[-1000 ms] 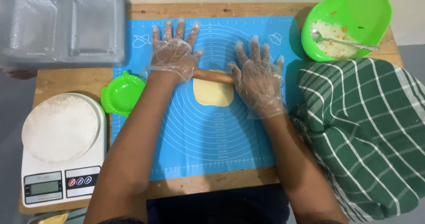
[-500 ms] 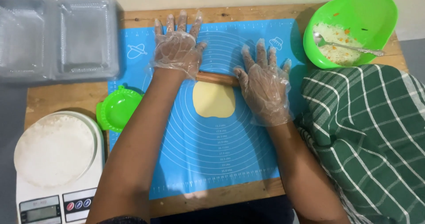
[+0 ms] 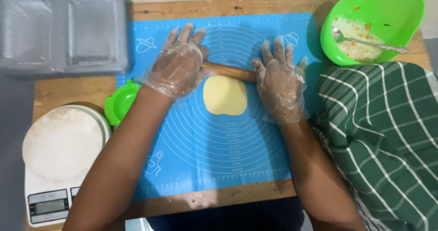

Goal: Rolling out dough with a rolling pin, placing it in a mold, and adding filling to create a pastry.

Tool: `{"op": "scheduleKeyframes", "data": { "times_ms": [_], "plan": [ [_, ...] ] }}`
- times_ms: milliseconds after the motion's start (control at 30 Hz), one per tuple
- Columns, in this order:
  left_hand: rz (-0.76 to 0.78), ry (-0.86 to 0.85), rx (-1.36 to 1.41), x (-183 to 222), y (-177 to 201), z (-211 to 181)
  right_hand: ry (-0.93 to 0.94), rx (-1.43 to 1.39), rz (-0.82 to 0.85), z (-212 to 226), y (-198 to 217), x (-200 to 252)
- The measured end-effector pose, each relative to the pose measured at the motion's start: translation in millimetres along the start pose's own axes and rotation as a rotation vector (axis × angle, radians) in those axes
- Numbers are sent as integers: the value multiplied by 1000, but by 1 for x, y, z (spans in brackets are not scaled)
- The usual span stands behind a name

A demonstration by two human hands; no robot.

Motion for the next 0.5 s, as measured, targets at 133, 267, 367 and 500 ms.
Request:
{"op": "scheduleKeyframes", "data": {
  "times_ms": [133, 267, 367, 500],
  "plan": [
    [52, 8, 59, 2, -34, 5, 73, -63, -162, -5, 5, 10],
    [29, 39, -23, 23, 16, -29, 31, -129, -64, 1, 28, 13],
    [49, 82, -50, 43, 29, -40, 2, -98, 49, 8, 39, 16],
    [37, 175, 96, 58, 30, -40, 53, -42, 52, 19, 43, 18]
  ]
}}
Point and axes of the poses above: each hand's wrist, its own x-axis away from the middle knuckle, its own y-axis out of the back of the hand, z = x × y, the point moved 9 cm from there along -x, towards the middle knuckle, and after that the axes turned 11 degrees about -z, right-handed, at the moved point
